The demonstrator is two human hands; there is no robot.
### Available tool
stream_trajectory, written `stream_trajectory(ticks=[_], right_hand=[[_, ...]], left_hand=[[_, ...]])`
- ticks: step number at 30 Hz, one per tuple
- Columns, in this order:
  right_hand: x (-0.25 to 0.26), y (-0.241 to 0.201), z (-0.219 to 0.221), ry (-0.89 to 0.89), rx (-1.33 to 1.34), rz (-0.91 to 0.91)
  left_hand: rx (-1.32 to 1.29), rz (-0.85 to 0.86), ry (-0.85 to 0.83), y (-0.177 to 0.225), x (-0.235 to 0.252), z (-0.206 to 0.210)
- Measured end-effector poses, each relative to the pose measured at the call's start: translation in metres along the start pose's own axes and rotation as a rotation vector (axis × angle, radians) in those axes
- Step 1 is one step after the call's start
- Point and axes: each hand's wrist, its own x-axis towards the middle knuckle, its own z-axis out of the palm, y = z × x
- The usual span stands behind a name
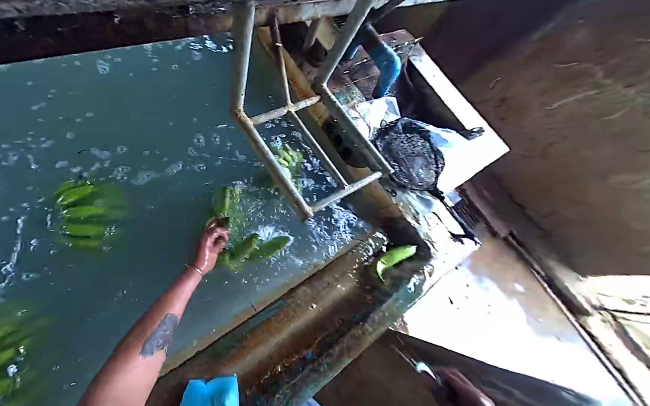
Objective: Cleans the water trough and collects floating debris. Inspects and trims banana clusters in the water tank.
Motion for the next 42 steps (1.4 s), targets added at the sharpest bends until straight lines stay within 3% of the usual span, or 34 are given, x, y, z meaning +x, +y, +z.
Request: stream_trajectory(ticks=[2, 4, 7, 9, 13, 19, 22, 26, 32, 35, 38, 42], right_hand=[[0.038, -0.048, -0.001, 0.008, 0.039, -0.19], [0.068, -0.081, 0.007, 0.004, 0.06, -0.272], [0.112, -0.134, 0.023, -0.146, 0.045, -0.264], [0.139, -0.175, 0.036, -0.288, 0.002, -0.246], [0.189, -0.247, 0.068, -0.335, 0.02, -0.388], [0.248, -0.352, 0.111, -0.199, 0.012, -0.477], [0.276, -0.386, 0.126, -0.169, -0.068, -0.496], [0.302, -0.394, 0.134, -0.142, -0.111, -0.472], [0.3, -0.39, 0.133, -0.156, -0.125, -0.449], [0.287, -0.367, 0.138, -0.366, 0.17, -0.289], [0.275, -0.346, 0.12, -0.598, 0.422, -0.184], [0.267, -0.353, 0.137, -0.362, 0.236, -0.258]], left_hand=[[-0.231, -0.144, 0.318, -0.015, -0.041, -0.022], [-0.552, -0.392, 0.591, -0.017, -0.082, -0.021], [-1.009, -0.888, 0.642, -0.003, -0.106, 0.002], [-1.18, -0.988, 0.684, -0.02, -0.107, 0.01], [-1.219, -0.934, 0.859, -0.034, -0.115, 0.014], [-1.41, -1.079, 0.833, -0.02, -0.096, 0.02], [-1.417, -1.07, 0.934, -0.001, -0.083, 0.02], [-1.451, -0.963, 1.057, 0.017, -0.076, 0.042], [-1.333, -0.833, 1.166, 0.029, -0.073, 0.074], [-1.202, -0.784, 1.211, 0.02, -0.079, 0.088], [-1.227, -0.752, 1.112, 0.014, -0.104, 0.078], [-1.3, -0.783, 1.142, 0.039, -0.098, 0.086]])
